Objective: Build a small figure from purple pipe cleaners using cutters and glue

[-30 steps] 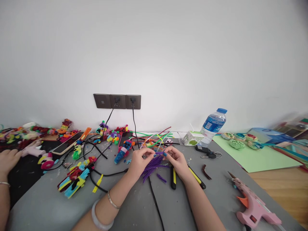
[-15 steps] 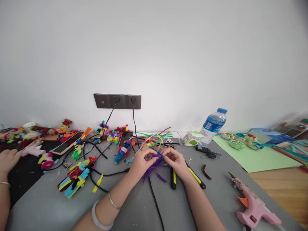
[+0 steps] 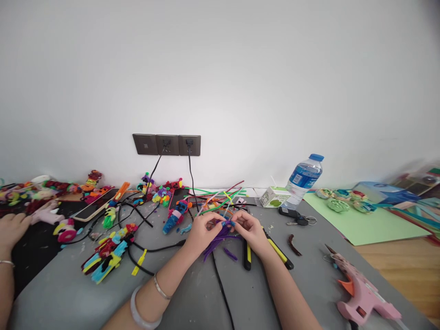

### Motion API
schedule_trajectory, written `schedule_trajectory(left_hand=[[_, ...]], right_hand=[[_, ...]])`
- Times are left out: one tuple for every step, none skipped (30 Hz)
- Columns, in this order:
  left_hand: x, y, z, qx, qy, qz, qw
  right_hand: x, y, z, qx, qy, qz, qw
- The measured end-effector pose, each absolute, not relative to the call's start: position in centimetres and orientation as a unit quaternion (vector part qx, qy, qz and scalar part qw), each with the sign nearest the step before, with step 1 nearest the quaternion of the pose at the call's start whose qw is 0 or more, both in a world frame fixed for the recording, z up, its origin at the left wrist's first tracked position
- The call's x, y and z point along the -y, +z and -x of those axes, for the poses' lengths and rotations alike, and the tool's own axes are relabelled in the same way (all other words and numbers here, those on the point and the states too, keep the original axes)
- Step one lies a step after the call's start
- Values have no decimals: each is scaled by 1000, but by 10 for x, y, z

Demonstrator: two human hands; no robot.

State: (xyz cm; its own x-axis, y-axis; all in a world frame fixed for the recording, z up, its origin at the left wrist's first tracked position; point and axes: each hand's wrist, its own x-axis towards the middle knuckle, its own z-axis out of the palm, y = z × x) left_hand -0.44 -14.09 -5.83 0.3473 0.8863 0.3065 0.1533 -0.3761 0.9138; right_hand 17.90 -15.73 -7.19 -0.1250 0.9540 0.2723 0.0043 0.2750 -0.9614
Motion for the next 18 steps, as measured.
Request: schedule_trajectory(left_hand=[[141,-58,4,-366,434,-699,435],[141,-58,4,-364,433,-693,447],[141,-58,4,-364,432,-688,456],[141,-58,4,-364,432,-684,462],[141,-59,4,-364,431,-681,467],[141,-59,3,-362,430,-679,471],[141,-60,3,-359,429,-679,475],[142,-60,3,-356,426,-681,478],[142,-60,2,-352,424,-684,479],[142,-59,2,-351,422,-687,476],[143,-59,2,-351,419,-692,471],[143,-58,2,-352,417,-698,464],[143,-58,2,-353,414,-704,457],[144,-58,2,-354,411,-709,451],[144,-57,2,-355,408,-713,446],[144,-57,2,-355,405,-718,442],[144,-57,2,-355,401,-721,439],[144,-57,2,-356,398,-724,437]], right_hand=[[158,-70,-179,599,450,402,525],[158,-69,-179,599,451,405,523],[158,-68,-178,600,451,408,520],[159,-67,-178,600,452,409,519],[159,-66,-178,599,453,410,518],[159,-65,-178,598,454,410,518],[159,-65,-178,596,455,411,519],[159,-65,-178,594,455,411,521],[159,-65,-178,592,455,412,522],[159,-66,-178,591,454,413,523],[159,-66,-178,590,452,415,525],[158,-67,-179,589,450,417,526],[158,-68,-179,590,446,420,527],[157,-69,-179,590,440,424,528],[156,-69,-179,591,429,427,533],[156,-70,-179,594,415,429,540],[155,-71,-180,596,399,431,547],[155,-72,-180,599,385,432,554]])
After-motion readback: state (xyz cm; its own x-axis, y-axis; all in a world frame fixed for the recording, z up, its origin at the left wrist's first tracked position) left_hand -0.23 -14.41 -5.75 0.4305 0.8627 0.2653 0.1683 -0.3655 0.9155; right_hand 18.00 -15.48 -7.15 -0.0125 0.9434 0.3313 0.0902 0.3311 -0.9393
